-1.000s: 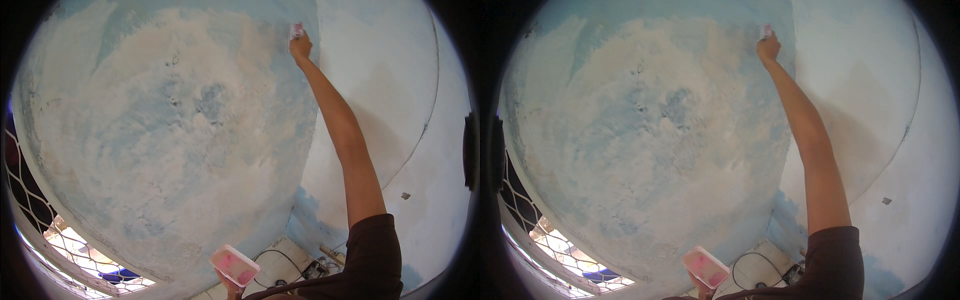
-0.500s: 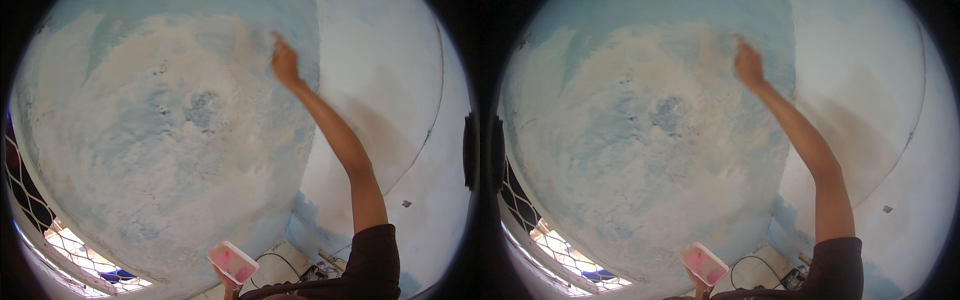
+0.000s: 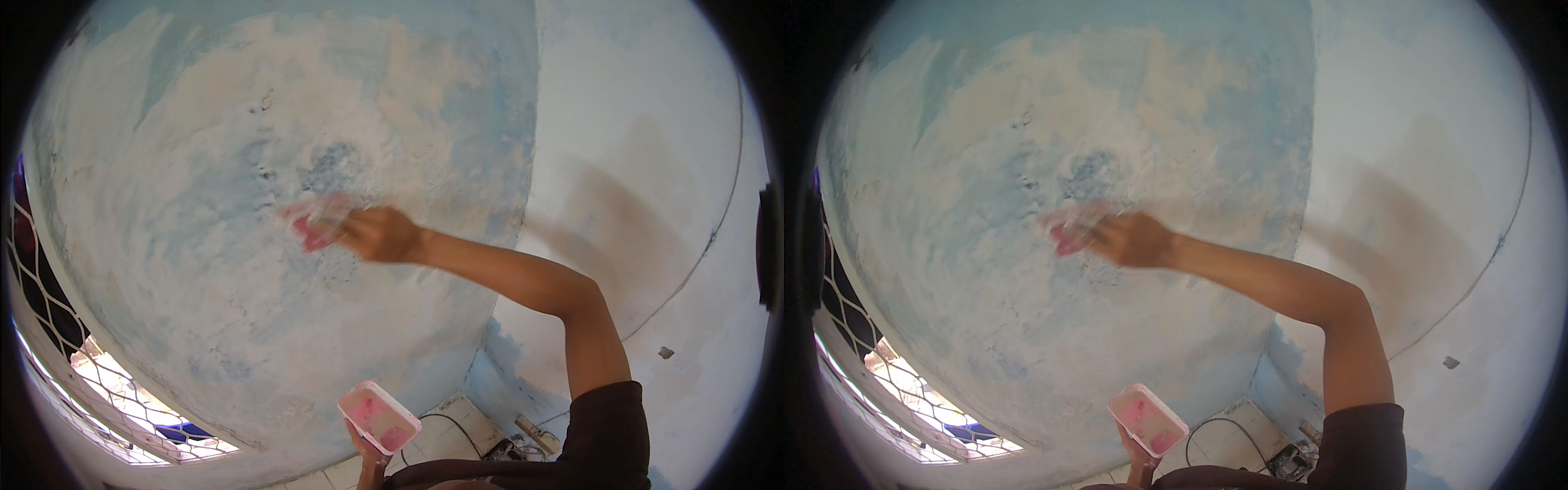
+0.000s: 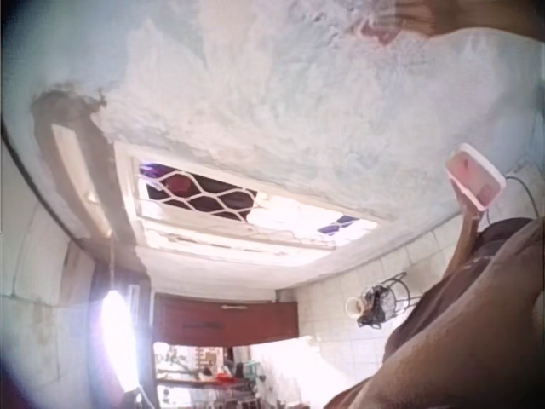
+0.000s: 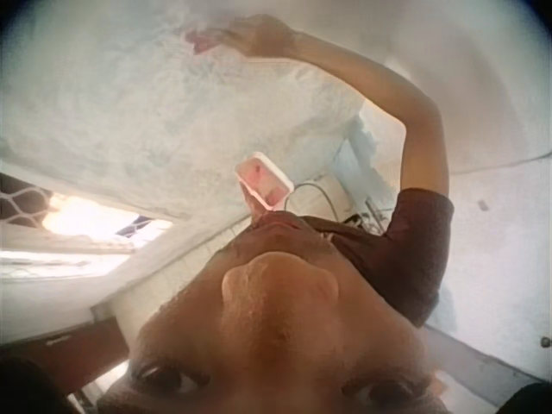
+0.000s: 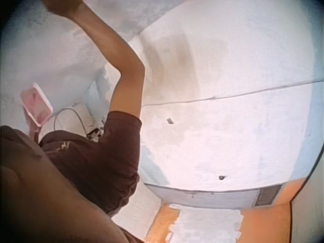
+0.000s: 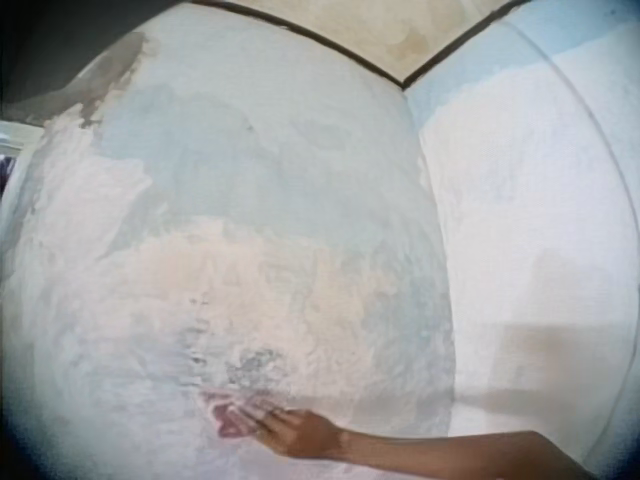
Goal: The person applies white putty to an interior wall using a hand-held putty knife, repeatedly spreading the material from a pink container onto the surface.
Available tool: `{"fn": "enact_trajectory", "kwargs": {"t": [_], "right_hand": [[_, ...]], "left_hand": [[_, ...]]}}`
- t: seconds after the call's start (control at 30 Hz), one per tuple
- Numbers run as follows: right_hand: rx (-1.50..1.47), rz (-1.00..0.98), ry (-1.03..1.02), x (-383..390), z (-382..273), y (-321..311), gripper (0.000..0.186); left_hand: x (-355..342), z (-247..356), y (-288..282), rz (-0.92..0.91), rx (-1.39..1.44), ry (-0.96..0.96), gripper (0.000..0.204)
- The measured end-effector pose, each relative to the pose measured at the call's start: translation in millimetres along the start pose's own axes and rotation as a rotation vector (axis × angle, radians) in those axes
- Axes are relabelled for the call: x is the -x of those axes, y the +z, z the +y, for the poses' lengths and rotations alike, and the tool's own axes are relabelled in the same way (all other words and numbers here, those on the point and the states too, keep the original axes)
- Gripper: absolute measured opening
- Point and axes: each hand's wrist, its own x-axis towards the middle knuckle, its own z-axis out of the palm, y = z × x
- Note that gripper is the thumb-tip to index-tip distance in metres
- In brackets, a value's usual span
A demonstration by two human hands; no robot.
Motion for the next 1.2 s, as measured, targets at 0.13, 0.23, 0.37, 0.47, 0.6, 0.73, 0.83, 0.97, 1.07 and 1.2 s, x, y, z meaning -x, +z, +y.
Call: {"fn": "enact_trajectory", "kwargs": {"t": [0.13, 0.23, 0.37, 0.47, 0.6, 0.73, 0.83, 0.97, 1.07, 1.2], "right_hand": [[0.291, 0.275, 0.412, 2, 133, -52, 0.040], [0.352, 0.334, 0.773, -11, 213, -90, 0.039], [0.487, 0.025, 0.604, -1, 180, -33, 0.065], [0.482, -0.080, 0.291, -7, 102, 0, 0.063], [0.314, -0.144, 0.236, 21, 81, -31, 0.047], [0.531, 0.198, 0.460, -11, 145, -86, 0.036], [0.275, 0.302, 0.976, -28, 190, -108, 0.039], [0.334, 0.041, 0.871, 1, 176, -78, 0.039], [0.291, 0.002, 0.692, 26, 105, -42, 0.056], [0.126, -0.263, 0.702, 50, -8, -42, 0.069]], "left_hand": [[5, -3, -14, -0.027, 0.040, 0.039, 0.072], [12, 5, -26, -0.004, 0.068, 0.039, 0.072], [13, 24, -19, -0.008, 0.054, 0.103, 0.071], [18, 36, -32, -0.029, 0.112, 0.065, 0.071], [28, 47, -21, -0.021, 0.006, 0.076, 0.072], [37, 60, -20, -0.027, 0.015, 0.077, 0.066], [45, 68, -33, -0.071, 0.032, -0.007, 0.067], [52, 79, -45, -0.059, 0.005, -0.016, 0.069], [56, 86, -60, -0.045, -0.022, 0.000, 0.073], [66, 92, -59, -0.121, -0.016, -0.114, 0.074]]}}
